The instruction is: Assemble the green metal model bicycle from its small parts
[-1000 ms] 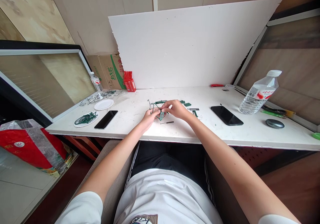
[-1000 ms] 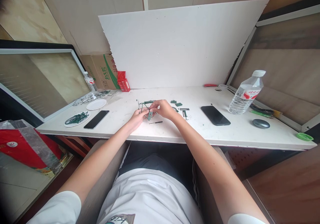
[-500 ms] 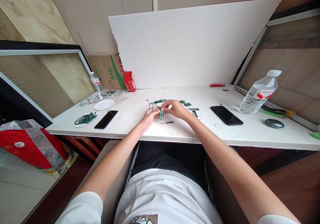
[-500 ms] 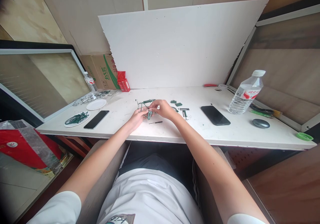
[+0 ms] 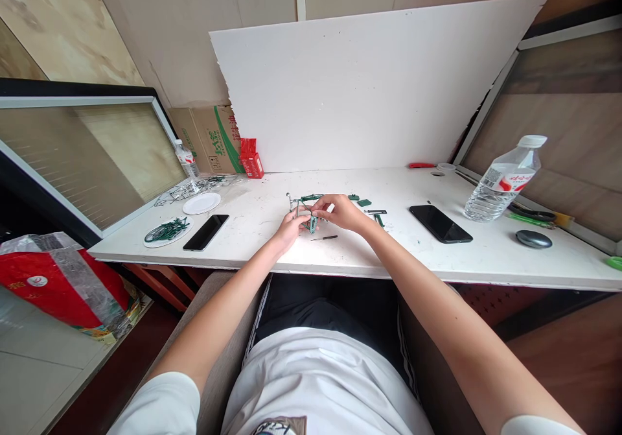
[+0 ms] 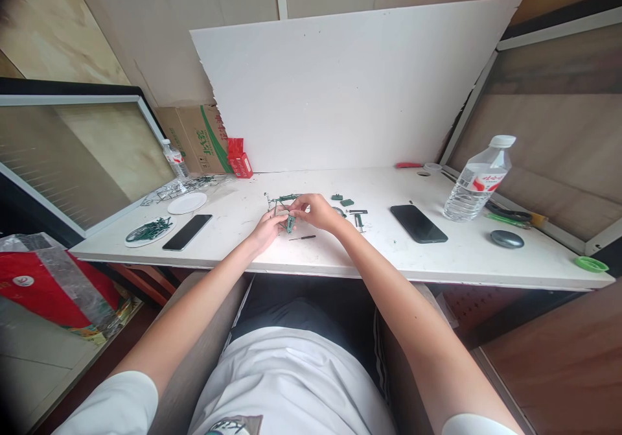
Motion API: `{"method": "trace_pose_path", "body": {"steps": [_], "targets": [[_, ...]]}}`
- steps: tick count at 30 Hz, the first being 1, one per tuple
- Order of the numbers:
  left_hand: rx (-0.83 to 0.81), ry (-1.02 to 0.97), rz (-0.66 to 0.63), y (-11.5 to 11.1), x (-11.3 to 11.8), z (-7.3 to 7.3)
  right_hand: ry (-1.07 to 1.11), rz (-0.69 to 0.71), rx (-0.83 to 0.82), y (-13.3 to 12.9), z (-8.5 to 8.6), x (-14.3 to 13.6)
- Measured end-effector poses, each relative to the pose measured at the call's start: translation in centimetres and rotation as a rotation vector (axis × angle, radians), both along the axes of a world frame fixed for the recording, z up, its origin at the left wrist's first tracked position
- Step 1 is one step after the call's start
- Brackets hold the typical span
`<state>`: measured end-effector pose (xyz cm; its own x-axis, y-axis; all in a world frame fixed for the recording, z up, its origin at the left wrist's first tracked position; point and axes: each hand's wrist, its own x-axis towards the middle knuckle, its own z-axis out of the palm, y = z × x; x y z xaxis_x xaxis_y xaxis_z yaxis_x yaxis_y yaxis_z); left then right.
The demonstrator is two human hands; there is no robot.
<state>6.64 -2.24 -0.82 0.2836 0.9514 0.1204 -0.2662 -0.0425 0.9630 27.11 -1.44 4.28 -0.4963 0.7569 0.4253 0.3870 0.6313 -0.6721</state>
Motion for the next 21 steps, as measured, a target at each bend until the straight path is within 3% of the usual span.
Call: {"method": "trace_pose_path", "body": {"steps": [21], "targets": [[0.062, -0.001, 0.015, -0.47, 0.03, -0.33, -0.008, -0.001, -0.011, -0.01, -0.12, -0.02]]}}
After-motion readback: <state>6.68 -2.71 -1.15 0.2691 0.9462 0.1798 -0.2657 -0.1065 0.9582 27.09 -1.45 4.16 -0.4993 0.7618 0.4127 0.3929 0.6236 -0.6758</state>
